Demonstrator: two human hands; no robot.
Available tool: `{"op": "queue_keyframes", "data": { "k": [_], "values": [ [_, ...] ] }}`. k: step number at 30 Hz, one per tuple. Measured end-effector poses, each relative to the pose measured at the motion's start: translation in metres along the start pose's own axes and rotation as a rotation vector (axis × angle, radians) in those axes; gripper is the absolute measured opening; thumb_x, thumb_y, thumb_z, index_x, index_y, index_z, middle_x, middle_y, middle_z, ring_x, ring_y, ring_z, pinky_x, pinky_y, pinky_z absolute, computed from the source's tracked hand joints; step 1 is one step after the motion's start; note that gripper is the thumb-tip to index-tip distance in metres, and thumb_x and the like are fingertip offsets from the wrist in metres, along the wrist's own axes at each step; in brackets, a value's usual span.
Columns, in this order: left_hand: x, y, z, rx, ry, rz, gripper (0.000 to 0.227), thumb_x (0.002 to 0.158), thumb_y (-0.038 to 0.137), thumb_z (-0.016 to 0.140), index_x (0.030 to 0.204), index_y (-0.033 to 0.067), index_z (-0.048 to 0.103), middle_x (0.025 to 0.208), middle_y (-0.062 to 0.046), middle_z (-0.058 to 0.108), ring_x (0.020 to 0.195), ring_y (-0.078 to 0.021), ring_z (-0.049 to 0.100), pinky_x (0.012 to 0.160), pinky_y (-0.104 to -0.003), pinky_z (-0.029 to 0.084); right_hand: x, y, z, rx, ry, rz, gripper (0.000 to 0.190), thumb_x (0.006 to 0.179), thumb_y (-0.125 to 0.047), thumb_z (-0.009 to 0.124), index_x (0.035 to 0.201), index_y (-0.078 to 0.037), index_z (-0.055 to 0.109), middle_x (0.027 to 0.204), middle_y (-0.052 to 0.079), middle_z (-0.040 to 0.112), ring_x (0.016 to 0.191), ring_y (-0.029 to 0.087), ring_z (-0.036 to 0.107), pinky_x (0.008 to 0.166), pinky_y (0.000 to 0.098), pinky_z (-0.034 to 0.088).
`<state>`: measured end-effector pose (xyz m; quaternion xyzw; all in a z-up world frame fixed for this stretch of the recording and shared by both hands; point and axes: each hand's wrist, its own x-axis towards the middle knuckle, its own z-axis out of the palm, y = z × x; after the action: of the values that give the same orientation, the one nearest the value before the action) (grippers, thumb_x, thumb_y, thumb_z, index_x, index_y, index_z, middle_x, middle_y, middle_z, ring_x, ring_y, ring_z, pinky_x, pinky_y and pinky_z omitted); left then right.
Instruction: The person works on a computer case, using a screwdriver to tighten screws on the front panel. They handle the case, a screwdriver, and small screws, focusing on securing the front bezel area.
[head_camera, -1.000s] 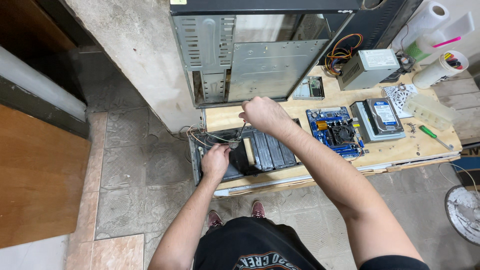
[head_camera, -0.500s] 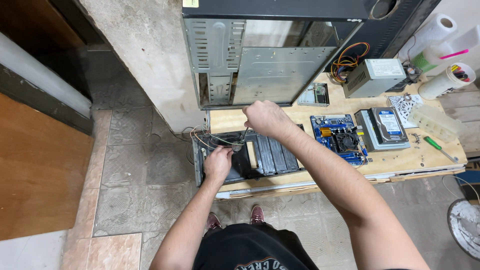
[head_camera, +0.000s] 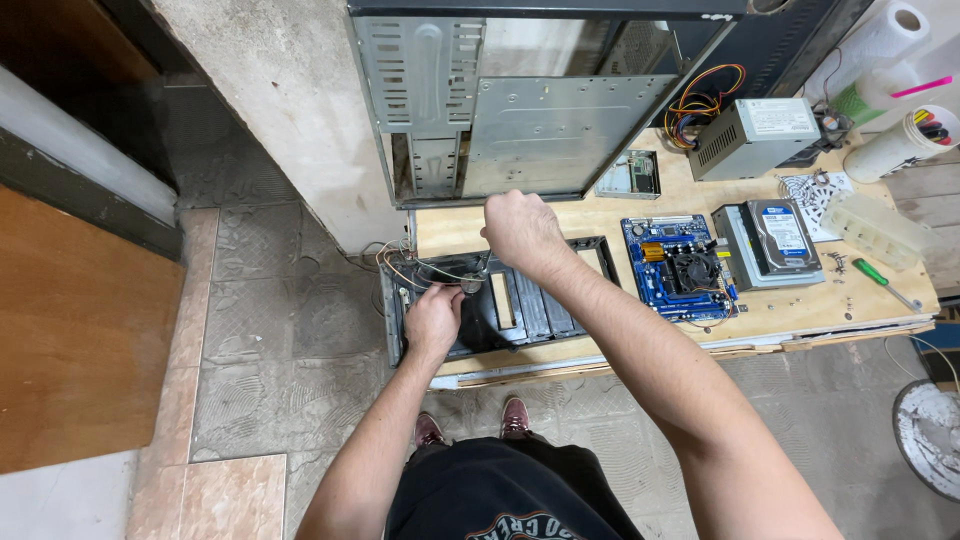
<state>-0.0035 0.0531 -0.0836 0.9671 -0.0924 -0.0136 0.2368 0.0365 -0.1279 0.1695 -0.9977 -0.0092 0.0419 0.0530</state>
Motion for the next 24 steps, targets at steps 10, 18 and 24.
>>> {"op": "queue_keyframes", "data": {
  "k": [10,18,24],
  "values": [
    [0.01,-0.011,0.015,-0.066,-0.046,0.028,0.026,0.109,0.049,0.064,0.125,0.0414,0.083,0.126,0.006,0.076,0.109,-0.0322,0.081,0.098,-0.047,0.069,-0.003,-0.016,0.003,-0.004,0.029,0.048,0.025,0.095,-0.022,0.088,0.102,0.002,0.086,0.087,0.026,0.082,0.092,0.053,0.083,0.074,0.0611,0.069],
    [-0.016,-0.017,-0.01,-0.543,-0.114,0.052,0.024,0.108,0.019,0.073,0.126,0.0257,0.087,0.108,0.0,0.084,0.093,-0.0116,0.085,0.079,-0.024,0.069,-0.04,0.018,-0.014,0.104,-0.062,0.126,0.038,0.1,-0.035,0.083,0.118,-0.001,0.081,0.106,0.03,0.083,0.109,0.056,0.08,0.091,0.0671,0.066],
    [-0.021,-0.001,-0.054,-1.164,-0.192,-0.167,0.025,0.107,0.009,0.076,0.131,0.0062,0.08,0.113,-0.019,0.086,0.093,-0.0187,0.086,0.077,-0.021,0.068,-0.101,0.048,-0.03,0.337,0.154,0.132,0.035,0.107,-0.033,0.079,0.12,-0.001,0.081,0.096,0.026,0.085,0.105,0.053,0.08,0.097,0.0611,0.063]
  ]
}}
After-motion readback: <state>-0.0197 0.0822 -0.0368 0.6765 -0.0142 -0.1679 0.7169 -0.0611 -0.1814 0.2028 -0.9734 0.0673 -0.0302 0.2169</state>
